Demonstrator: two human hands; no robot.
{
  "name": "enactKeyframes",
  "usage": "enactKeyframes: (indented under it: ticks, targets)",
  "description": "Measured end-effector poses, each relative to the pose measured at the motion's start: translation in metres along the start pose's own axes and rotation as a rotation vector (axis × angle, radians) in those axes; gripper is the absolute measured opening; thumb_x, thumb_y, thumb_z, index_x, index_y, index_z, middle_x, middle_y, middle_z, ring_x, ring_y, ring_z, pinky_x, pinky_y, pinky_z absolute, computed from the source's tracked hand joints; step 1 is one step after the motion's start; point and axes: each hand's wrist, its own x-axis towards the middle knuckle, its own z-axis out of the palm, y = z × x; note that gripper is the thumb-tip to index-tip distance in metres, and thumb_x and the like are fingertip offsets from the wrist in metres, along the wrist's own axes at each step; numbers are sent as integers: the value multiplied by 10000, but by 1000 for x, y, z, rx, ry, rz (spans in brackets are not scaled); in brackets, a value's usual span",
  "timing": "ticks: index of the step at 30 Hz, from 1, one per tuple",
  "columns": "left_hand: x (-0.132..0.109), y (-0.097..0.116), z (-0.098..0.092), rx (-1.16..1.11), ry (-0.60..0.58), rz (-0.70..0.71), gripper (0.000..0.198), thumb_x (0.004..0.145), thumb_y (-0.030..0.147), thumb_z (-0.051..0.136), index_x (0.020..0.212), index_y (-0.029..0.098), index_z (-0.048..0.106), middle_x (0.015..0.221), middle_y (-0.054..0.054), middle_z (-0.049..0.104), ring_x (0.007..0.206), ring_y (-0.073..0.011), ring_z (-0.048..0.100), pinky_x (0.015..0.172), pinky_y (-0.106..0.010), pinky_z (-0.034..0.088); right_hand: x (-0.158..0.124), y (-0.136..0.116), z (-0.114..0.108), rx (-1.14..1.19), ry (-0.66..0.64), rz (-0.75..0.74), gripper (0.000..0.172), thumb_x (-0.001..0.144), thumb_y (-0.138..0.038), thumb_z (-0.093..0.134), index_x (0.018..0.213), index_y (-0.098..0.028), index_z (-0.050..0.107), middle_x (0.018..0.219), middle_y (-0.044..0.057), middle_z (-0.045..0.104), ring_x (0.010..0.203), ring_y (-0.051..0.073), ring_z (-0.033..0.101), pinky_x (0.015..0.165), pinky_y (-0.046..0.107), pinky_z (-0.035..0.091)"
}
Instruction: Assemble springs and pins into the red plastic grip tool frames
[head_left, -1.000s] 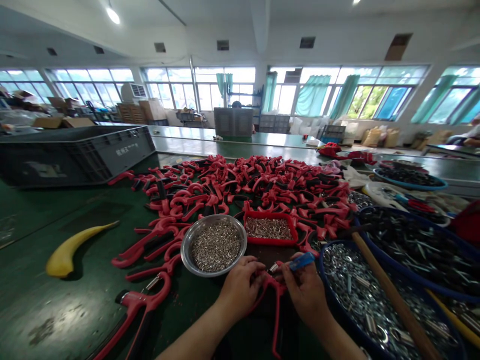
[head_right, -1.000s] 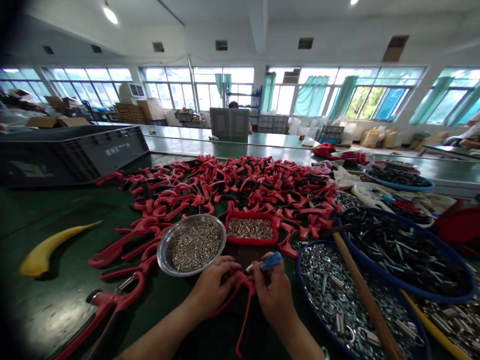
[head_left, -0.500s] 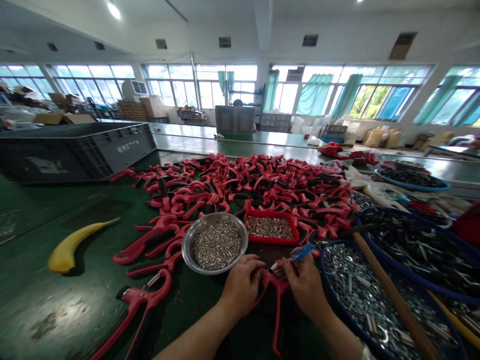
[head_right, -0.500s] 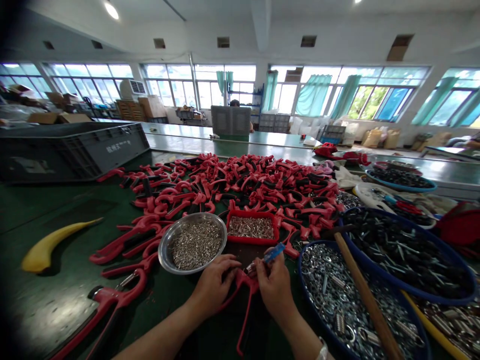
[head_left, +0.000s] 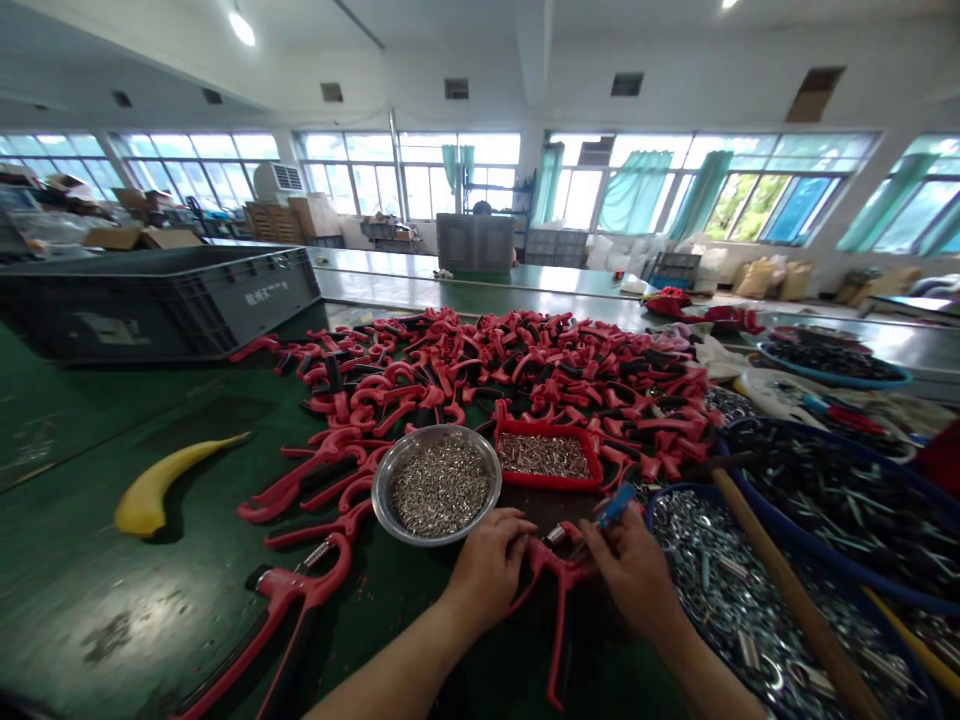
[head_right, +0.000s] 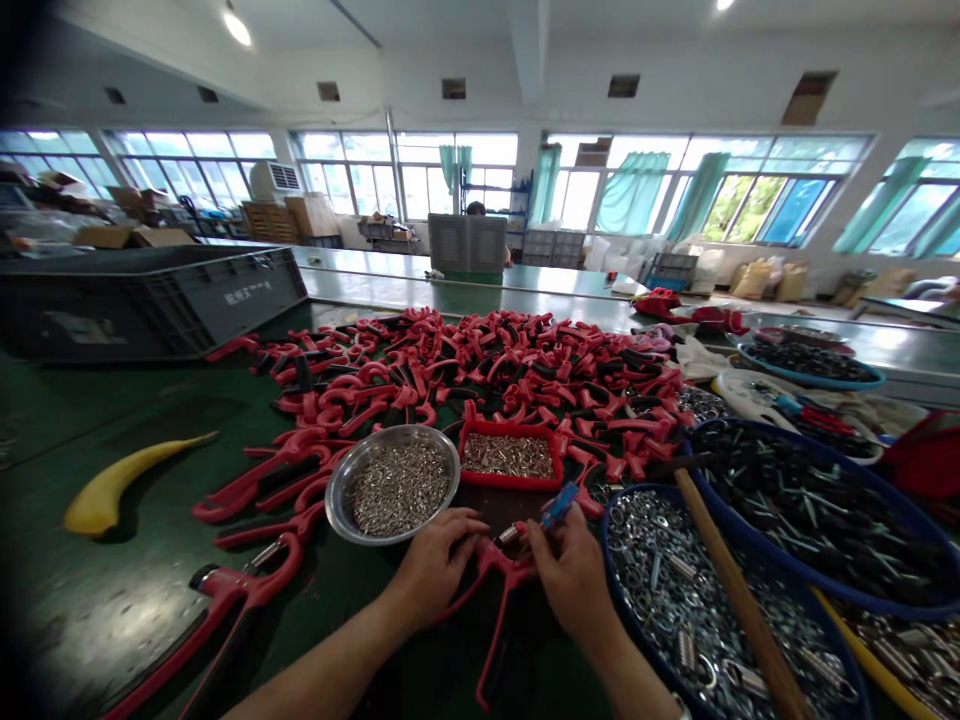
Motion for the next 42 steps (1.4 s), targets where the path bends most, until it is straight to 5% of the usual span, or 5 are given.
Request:
enactKeyframes:
  ticks: [9,15,20,30,42]
  targets:
    - [4,25,-35,300,-56,-45,279,831,223,429,1048,249,603,1163,-30,576,1014,-179,554,888,-300,409,95,-12,-20,-437,276,-129,235,802,-378,541,888,-163,496,800,43,622,742,188,620,685,341,496]
    - [25,-1,-87,684,-131,-288,204,731,304,571,902,230,655,958,-63,661,907,-258,591,745,-341,424,149,-8,-11,-783,101,-6,240,849,-321,525,1015,-151,556,1002,45,586,843,165,579,729,367,485]
    - [30,-16,-90,642,-110,-283,133,742,330,553,787,273,665,866,-13,684,851,-221,608,697,-293,412,131,-29,5,-970,-14,1,282,859,-357,497,1036,-143,545,986,60,594,860,185,581,750,398,471]
    - [24,-15,-96,560,14,-316,181,765,299,522,851,297,681,932,-9,682,890,-215,600,694,-277,403,75,-76,117,-1070,-570,-352,220,854,-312,518,1012,-169,567,1064,59,573,916,180,560,789,392,464]
    - [26,-19,-93,249,115,-291,206,775,313,518,894,249,673,914,11,686,869,-168,611,752,-239,432,86,-54,107,-903,-551,-423,184,861,-305,507,948,-165,589,972,35,608,886,168,573,787,384,462]
